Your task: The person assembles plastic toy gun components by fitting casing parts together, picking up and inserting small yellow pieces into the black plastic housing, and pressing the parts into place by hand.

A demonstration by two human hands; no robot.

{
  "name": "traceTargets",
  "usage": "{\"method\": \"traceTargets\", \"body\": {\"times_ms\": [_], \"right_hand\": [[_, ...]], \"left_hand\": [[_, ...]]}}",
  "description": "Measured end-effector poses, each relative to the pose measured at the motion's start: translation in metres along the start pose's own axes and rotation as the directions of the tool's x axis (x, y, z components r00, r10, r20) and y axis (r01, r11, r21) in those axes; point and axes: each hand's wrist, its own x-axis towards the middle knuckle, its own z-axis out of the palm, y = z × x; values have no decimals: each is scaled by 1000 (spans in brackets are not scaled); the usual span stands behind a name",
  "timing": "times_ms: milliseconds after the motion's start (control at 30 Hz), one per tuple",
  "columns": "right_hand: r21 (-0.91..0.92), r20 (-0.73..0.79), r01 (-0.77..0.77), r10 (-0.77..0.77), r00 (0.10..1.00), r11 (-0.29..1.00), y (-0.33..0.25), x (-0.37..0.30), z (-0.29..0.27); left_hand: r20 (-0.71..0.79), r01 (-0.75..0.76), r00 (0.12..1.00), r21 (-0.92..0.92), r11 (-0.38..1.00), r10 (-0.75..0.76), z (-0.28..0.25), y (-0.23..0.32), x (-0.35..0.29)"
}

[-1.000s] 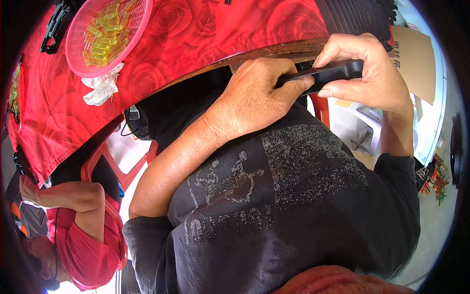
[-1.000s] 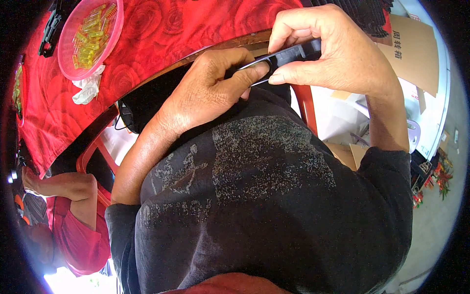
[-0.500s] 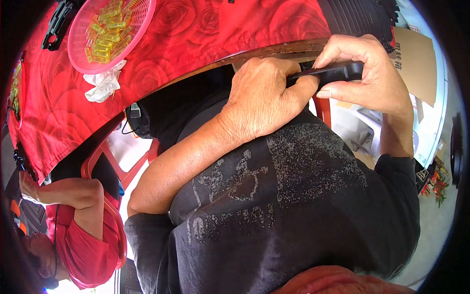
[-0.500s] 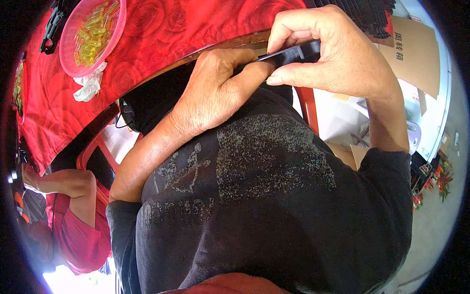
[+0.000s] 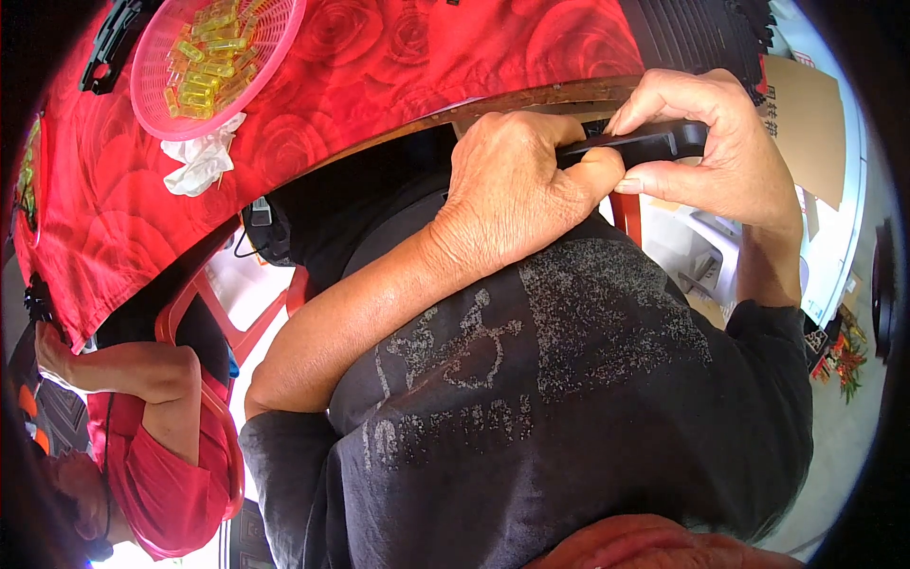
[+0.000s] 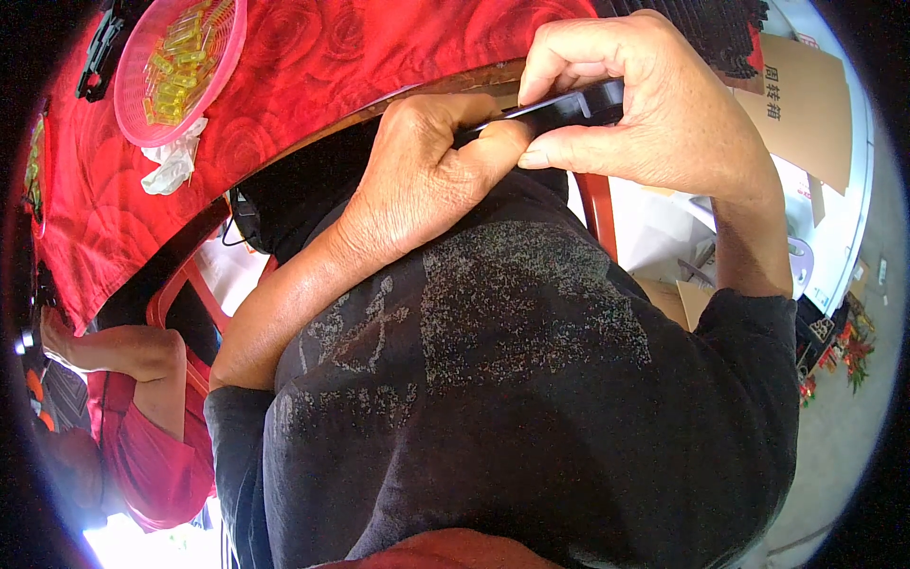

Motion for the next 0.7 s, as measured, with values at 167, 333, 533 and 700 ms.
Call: {"method": "traceTargets", "body": {"times_ms": [167, 333, 533, 700], "right_hand": [[7, -6, -13, 13, 1000, 1000, 3, -6, 0], [54, 26, -141, 140, 990, 989, 5, -4, 1], [114, 37, -165, 162, 986, 980, 7, -6, 3], [121, 23, -129, 127, 992, 984, 10, -7, 6]], "left_hand": [[172, -45, 985, 76, 996, 31, -13, 7, 1], [227, -43, 974, 57, 997, 29, -30, 3, -7], [265, -71, 963, 113, 991, 39, -33, -1, -6], [232, -36, 973, 115, 993, 8, -28, -3, -6]]}}
